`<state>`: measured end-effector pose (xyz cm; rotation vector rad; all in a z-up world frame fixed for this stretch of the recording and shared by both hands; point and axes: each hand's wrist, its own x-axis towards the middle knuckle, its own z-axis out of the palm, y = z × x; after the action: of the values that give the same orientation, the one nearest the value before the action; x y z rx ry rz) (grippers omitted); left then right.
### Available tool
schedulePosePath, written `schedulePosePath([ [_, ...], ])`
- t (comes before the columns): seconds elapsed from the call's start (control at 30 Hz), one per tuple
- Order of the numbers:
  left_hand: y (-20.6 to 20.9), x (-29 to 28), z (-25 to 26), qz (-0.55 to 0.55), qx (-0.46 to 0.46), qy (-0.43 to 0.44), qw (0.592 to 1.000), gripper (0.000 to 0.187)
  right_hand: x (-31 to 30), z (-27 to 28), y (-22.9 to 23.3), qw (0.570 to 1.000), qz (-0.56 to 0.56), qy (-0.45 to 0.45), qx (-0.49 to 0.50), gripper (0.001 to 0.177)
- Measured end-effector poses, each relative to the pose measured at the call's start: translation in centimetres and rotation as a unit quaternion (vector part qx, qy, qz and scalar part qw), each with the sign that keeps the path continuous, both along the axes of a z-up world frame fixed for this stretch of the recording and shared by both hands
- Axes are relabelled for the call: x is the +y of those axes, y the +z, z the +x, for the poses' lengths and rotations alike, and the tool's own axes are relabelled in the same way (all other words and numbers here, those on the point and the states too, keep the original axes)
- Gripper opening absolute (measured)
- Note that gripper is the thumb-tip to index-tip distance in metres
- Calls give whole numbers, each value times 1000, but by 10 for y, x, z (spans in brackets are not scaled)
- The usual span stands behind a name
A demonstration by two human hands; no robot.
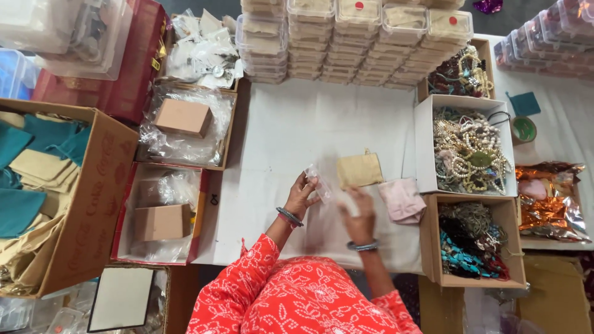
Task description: The person wipes a green beaded bracelet with a pink cloth on a white table. They then place the bracelet into a small plastic bag, followed by a small beige pouch. Finally, they place both items into a clear plastic container and close the lid.
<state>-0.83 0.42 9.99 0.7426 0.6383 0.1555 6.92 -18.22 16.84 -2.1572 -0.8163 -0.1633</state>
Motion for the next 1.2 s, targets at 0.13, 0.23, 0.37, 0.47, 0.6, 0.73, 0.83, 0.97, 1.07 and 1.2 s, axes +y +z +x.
schedulePosePath([
  [0.13, 3, -5, -2, 15, -10, -1, 1000, 82, 38, -29, 8, 995, 60, 56, 58, 41],
  [0.23, 8, -5, -6, 11, -14, 1, 1000, 82, 37, -24, 1, 986, 69, 40, 143, 36],
  [0.37, -2, 0, -11, 28, -21, -23, 999, 82, 29, -3, -29, 964, 145, 13, 223, 31],
  [0.47, -6, 10, -23, -30, -117, -53, 991, 80, 23, 22, -50, 907, 215, -64, 356, 28],
  [0.6, -13, 45, -36, -27, -223, -101, 969, 92, 14, 44, -54, 865, 277, -23, 417, 23],
  [0.73, 10, 67, -36, 70, -86, -26, 994, 89, 18, 51, -48, 895, 202, 103, 384, 22],
  [0.83, 23, 56, -19, 190, -17, -170, 967, 78, 29, 47, -54, 891, 148, 120, 413, 25],
  [0.97, -14, 43, -5, 123, 21, -264, 956, 63, 12, 58, -59, 920, 120, 64, 369, 39],
  [1.07, -28, 42, -6, 80, 9, -192, 978, 54, -33, 87, -71, 997, -48, -28, 48, 55],
  [1.2, -23, 42, -8, 113, 29, -105, 988, 56, -75, 100, -56, 921, -357, -154, 17, 73],
])
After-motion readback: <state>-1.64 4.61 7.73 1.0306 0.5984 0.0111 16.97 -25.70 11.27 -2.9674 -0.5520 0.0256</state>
